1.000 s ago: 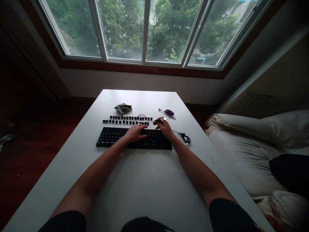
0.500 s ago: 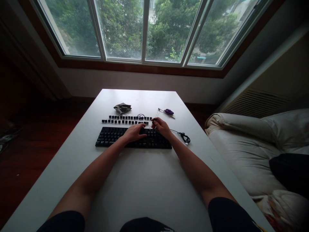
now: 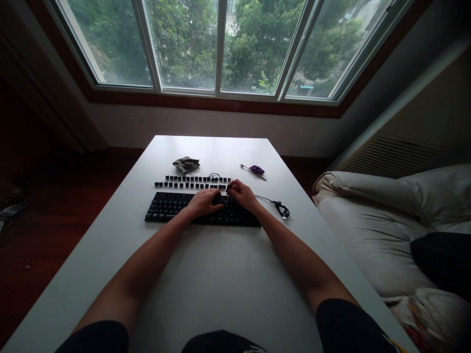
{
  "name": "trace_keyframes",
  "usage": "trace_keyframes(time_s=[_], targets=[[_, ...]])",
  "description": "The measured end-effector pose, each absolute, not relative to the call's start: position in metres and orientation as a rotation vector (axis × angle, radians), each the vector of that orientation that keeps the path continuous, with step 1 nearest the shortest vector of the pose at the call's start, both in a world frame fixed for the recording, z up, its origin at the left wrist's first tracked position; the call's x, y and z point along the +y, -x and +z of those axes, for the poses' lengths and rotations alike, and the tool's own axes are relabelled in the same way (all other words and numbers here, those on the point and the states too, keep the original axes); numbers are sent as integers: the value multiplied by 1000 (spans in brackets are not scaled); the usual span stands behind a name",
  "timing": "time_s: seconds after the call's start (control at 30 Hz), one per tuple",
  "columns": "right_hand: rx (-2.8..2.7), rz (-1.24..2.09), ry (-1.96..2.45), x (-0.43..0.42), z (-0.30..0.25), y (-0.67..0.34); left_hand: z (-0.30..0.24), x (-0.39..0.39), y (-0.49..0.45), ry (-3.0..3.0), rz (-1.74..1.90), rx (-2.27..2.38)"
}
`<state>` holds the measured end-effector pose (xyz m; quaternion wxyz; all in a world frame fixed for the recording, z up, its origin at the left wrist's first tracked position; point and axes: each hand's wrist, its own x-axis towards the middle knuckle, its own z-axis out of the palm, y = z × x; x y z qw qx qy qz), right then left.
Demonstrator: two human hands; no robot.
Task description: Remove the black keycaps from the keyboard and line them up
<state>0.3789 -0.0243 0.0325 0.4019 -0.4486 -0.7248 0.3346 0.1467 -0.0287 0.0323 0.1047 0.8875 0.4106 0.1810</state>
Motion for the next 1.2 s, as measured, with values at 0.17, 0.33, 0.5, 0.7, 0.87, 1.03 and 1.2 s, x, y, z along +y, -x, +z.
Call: trace_keyframes(time_s=[0.17,0.33,0.5,0.7,0.87,1.03,1.2], targets=[[-2045,675,1109,-31,40,-380,34,-30,-146,-2633,523,1204],[-2085,622,1063,-39,51,-381,38,-32,-147,-2699,497,1197],[-2023,622,1033,-39,56,-381,40,-35,-152,-2744,523,1161],[-1681,1039,1084,-28,40,-384,39,-39,-160,-2716,578,1172],[-1514,1089,1053,-25,33,-383,38,-41,-162,-2691,625,1196],[-1533,1061,1005,-31,40,-381,39,-42,-165,-2594,744,1186],[-1547,1067,947,-35,46,-378,41,-45,-169,-2513,778,1211]])
